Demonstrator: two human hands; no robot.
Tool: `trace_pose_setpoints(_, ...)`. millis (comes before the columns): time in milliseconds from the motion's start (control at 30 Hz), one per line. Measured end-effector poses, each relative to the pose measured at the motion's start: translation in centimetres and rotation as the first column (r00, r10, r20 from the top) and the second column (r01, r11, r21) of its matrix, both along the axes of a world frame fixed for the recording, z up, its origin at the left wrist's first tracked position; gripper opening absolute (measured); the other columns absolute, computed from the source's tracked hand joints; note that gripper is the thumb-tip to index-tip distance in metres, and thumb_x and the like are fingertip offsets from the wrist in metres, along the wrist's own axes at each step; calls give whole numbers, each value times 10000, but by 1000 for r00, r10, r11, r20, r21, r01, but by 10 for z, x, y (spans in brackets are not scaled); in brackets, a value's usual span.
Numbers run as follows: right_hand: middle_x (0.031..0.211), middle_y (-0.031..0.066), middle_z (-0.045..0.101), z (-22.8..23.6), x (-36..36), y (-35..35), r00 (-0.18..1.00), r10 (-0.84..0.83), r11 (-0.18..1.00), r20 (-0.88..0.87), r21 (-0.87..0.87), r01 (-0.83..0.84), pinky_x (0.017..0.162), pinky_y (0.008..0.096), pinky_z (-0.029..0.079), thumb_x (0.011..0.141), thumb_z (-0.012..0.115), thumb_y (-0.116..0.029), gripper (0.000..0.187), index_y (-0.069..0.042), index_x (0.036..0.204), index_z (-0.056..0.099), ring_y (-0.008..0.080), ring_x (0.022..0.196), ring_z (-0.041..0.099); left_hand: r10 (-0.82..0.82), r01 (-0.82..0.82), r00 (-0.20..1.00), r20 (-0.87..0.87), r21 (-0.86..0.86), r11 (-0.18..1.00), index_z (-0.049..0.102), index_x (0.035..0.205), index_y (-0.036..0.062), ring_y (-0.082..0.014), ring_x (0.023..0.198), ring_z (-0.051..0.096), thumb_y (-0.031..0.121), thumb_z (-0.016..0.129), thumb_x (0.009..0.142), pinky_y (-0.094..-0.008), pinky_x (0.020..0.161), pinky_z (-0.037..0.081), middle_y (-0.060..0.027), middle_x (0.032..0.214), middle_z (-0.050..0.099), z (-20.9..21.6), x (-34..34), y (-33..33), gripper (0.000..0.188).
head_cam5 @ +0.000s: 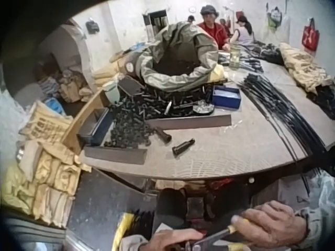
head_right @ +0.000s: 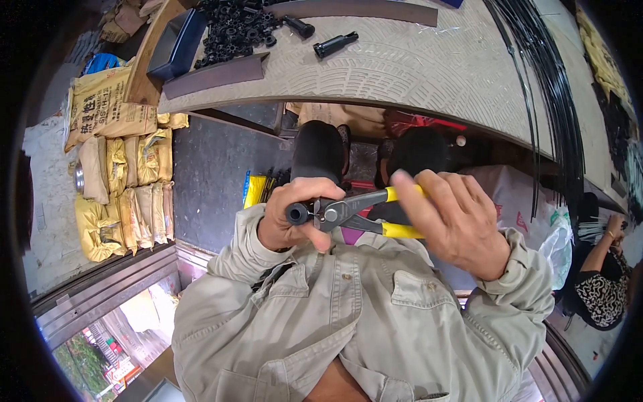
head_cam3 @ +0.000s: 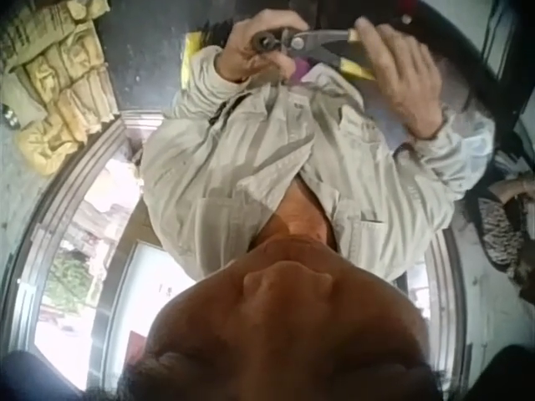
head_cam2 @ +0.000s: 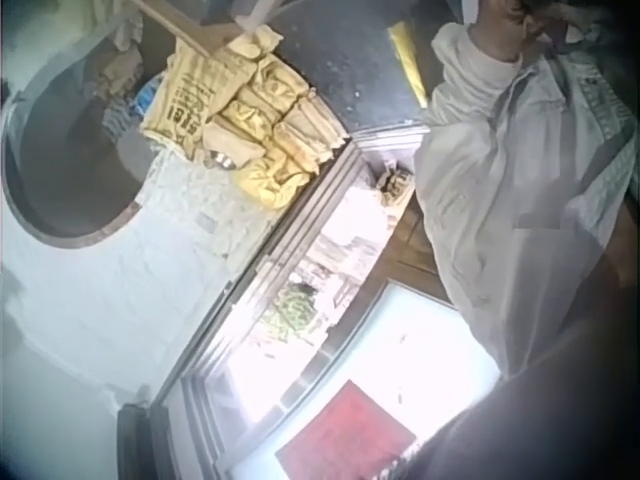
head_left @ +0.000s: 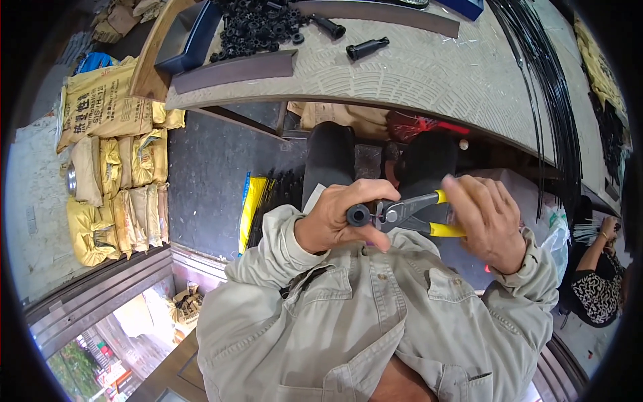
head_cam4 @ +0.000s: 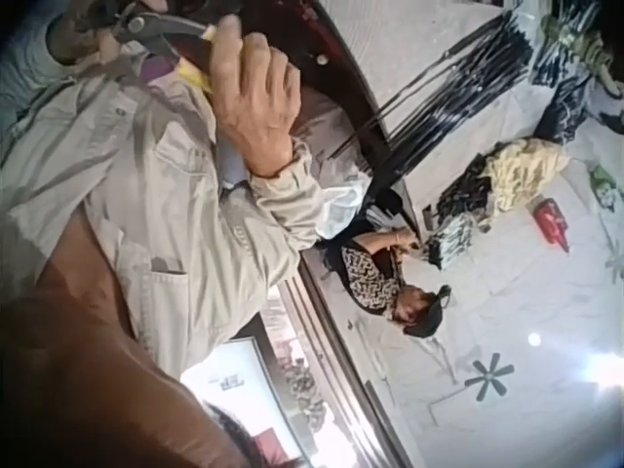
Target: Assembling a cable harness by inserting wires into a connector and securing components with pliers and a hammer.
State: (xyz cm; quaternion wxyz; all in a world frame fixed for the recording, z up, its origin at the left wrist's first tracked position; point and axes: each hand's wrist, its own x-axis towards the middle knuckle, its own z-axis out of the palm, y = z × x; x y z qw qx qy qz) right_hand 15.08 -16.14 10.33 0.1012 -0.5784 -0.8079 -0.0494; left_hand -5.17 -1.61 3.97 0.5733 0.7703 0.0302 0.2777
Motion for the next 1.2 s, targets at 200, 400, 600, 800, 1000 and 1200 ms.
trace_pose_setpoints(200, 920, 132, 621, -12, 34, 14, 408, -560, 246, -721, -615, -749, 642, 266, 499, 863, 565, -176, 472, 40, 1233, 368, 152, 724, 632, -340, 347, 933, 115, -45, 937, 482, 1186, 25, -230, 792, 597, 267, 727, 669, -278, 672, 459, -128, 1042, 572, 0, 7, 7, 621)
trace_pose_setpoints(400, 1004, 150, 518, 7, 8, 13, 948, 13, 962, -317, -256, -99, 683, 369, 441, 582, 729, -159, 481, -31, 1024, 589, 275, 812, 547, -48, 47, 999, -20, -59, 997, 542, 1072, -19, -220, 868, 582, 400, 713, 638, -283, 754, 444, -126, 1018, 574, 1, -2, -1, 627)
trace_pose_setpoints(600, 1065, 157, 496, -22, -2, 25, 967, -51, 999, -250, -21, 47, 764, 412, 409, 632, 621, -70, 357, -17, 982, 578, 285, 898, 511, 163, -162, 987, 4, -2, 987, 493, 1071, 7, -158, 715, 529, 353, 714, 704, -247, 628, 421, -86, 940, 531, -8, 2, -5, 550)
trace_pose_setpoints(800, 919, 130, 541, -53, -8, 34, 922, -28, 1000, -386, -10, 26, 591, 337, 452, 614, 668, -129, 318, -55, 914, 595, 257, 726, 555, 328, -304, 941, 81, -223, 926, 473, 1081, -33, -99, 659, 463, 467, 438, 883, -213, 587, 377, -70, 878, 529, -9, 5, -12, 539)
trace_pose_setpoints(1000, 804, 119, 552, -115, -49, 34, 8, -226, 972, -974, -226, -66, 540, 286, 432, 845, 547, -156, 164, -12, 766, 557, 172, 631, 557, 443, -422, 896, 19, -272, 865, 434, 1100, -54, -56, 537, 337, 582, 337, 865, -199, 478, 263, -3, 647, 394, -14, 22, -6, 685)
trace_pose_setpoints(1200, 700, 5, 561, -34, 30, 93, 13, -440, 858, -898, -416, 302, 557, 204, 398, 796, 600, -227, 236, 3, 844, 615, 75, 632, 526, 431, -390, 900, 56, -332, 859, 421, 1101, -55, -79, 532, 328, 536, 348, 887, -213, 479, 288, -14, 634, 372, -24, 18, 6, 633)
